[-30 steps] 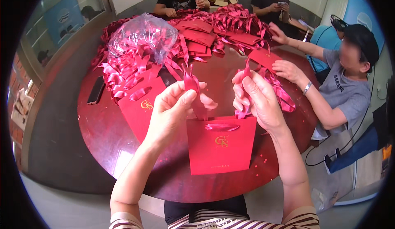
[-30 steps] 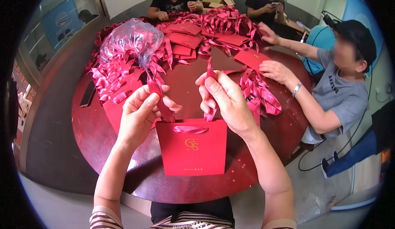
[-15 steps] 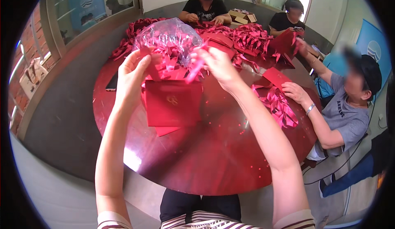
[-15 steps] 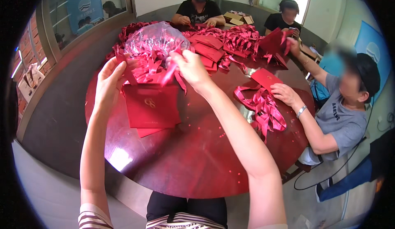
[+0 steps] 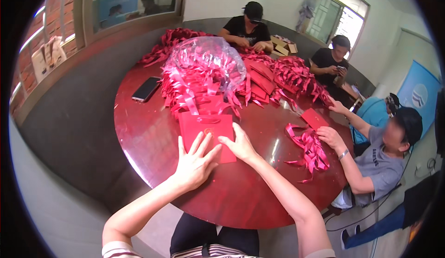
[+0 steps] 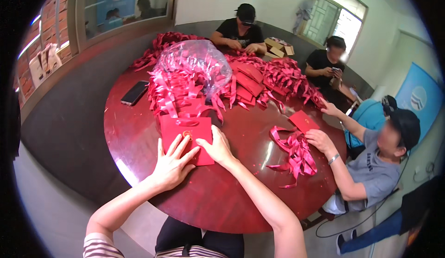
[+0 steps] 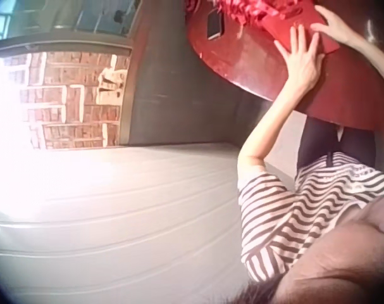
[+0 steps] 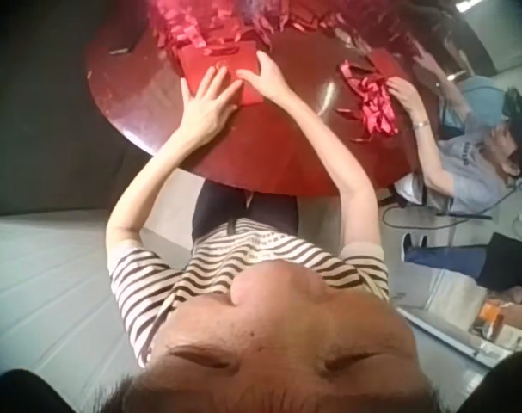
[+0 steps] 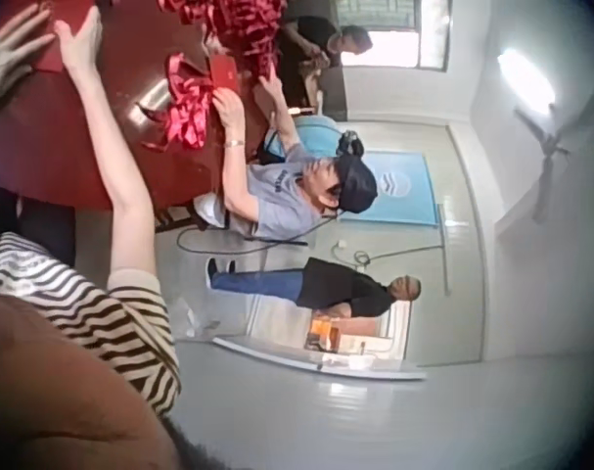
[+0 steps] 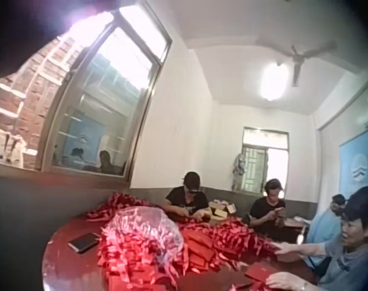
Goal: The person assembles gift bags by threading ribbon handles through the pre-cut slits on the paper bags by hand.
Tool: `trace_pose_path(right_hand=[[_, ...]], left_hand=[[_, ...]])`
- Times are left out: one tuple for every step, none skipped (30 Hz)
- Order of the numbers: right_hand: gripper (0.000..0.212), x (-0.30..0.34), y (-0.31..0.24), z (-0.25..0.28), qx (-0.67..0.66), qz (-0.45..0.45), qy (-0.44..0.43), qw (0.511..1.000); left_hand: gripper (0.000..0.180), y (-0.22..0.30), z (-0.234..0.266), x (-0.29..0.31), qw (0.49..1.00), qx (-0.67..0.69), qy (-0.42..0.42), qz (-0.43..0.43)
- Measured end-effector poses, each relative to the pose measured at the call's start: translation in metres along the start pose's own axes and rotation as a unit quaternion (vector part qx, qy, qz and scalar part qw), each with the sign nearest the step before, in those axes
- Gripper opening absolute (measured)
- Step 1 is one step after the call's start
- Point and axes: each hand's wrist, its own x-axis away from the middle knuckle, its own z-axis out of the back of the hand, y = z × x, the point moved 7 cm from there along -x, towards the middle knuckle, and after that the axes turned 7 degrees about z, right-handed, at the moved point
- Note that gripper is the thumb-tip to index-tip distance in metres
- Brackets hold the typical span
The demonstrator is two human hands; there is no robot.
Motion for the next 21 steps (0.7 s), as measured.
trace_pose_path(right_hand=[[0.053,-0.005,-0.007,-0.002,0.001,-0.006,0.015,1.000],[0.054,-0.010,-0.013,-0.003,0.009,0.006,0.034,0.999],[0.054,-0.017,-0.010,-0.003,0.039,0.017,0.053,0.998],[0.054,-0.023,-0.007,-0.005,0.069,0.027,0.072,0.995],[0.053,-0.028,0.001,-0.015,0.089,-0.010,0.093,0.992],[0.053,-0.032,0.009,-0.019,0.110,-0.045,0.116,0.986],[0.060,-0.037,0.012,-0.022,0.112,-0.035,0.109,0.987],[0.060,-0.042,0.016,-0.026,0.124,-0.044,0.127,0.983],[0.060,-0.048,0.017,-0.029,0.115,-0.035,0.137,0.983],[0.061,-0.054,0.018,-0.031,0.105,-0.024,0.148,0.983],[0.060,-0.059,0.014,-0.038,0.100,-0.046,0.144,0.983],[0.060,-0.062,0.008,-0.042,0.097,-0.044,0.145,0.984],[0.060,-0.063,0.003,-0.048,0.106,-0.054,0.135,0.984],[0.061,-0.067,0.001,-0.053,0.118,-0.062,0.125,0.983],[0.061,-0.062,-0.003,-0.055,0.130,-0.060,0.133,0.981],[0.061,-0.061,-0.004,-0.055,0.129,-0.055,0.131,0.981],[0.062,-0.058,-0.005,-0.056,0.085,-0.035,0.117,0.989],[0.063,-0.053,0.000,-0.052,0.045,-0.019,0.106,0.993],[0.068,-0.047,0.008,-0.045,0.041,-0.009,0.118,0.992],[0.068,-0.040,0.009,-0.037,0.072,-0.018,0.108,0.991],[0.061,-0.033,0.003,-0.036,-0.014,-0.044,0.088,0.995]], left_hand=[[0.056,-0.007,0.002,-0.003,1.000,0.018,-0.007,0.014],[0.056,-0.014,0.002,-0.008,0.999,0.035,-0.010,0.020],[0.056,-0.017,0.003,-0.015,0.999,0.025,-0.015,0.017],[0.056,-0.021,0.004,-0.021,1.000,0.013,-0.020,0.014],[0.055,-0.031,0.004,-0.024,1.000,0.007,-0.021,0.011],[0.054,-0.035,0.002,-0.029,0.999,0.009,-0.026,0.017],[0.054,-0.038,0.001,-0.035,0.999,0.013,-0.031,0.025],[0.054,-0.042,0.000,-0.039,0.999,0.017,-0.038,0.032],[0.054,-0.046,0.000,-0.043,0.999,0.012,-0.041,0.033],[0.054,-0.052,0.000,-0.047,0.998,0.006,-0.044,0.034],[0.054,-0.062,0.002,-0.047,0.999,0.002,-0.035,0.042],[0.054,-0.070,0.005,-0.047,0.999,0.002,-0.017,0.038],[0.055,-0.077,0.006,-0.045,0.999,0.005,-0.020,0.039],[0.055,-0.083,0.009,-0.046,0.999,0.010,-0.019,0.040],[0.055,-0.089,0.012,-0.045,0.999,0.008,-0.015,0.042],[0.055,-0.093,0.014,-0.042,0.999,0.009,-0.014,0.032],[0.054,-0.096,0.016,-0.038,1.000,0.012,-0.013,0.023],[0.054,-0.094,0.019,-0.038,1.000,0.016,-0.012,0.023],[0.054,-0.087,0.024,-0.037,1.000,0.006,0.000,0.001],[0.054,-0.083,0.029,-0.034,1.000,-0.007,0.010,-0.022],[0.050,-0.084,0.035,-0.027,0.998,0.016,0.044,-0.034]])
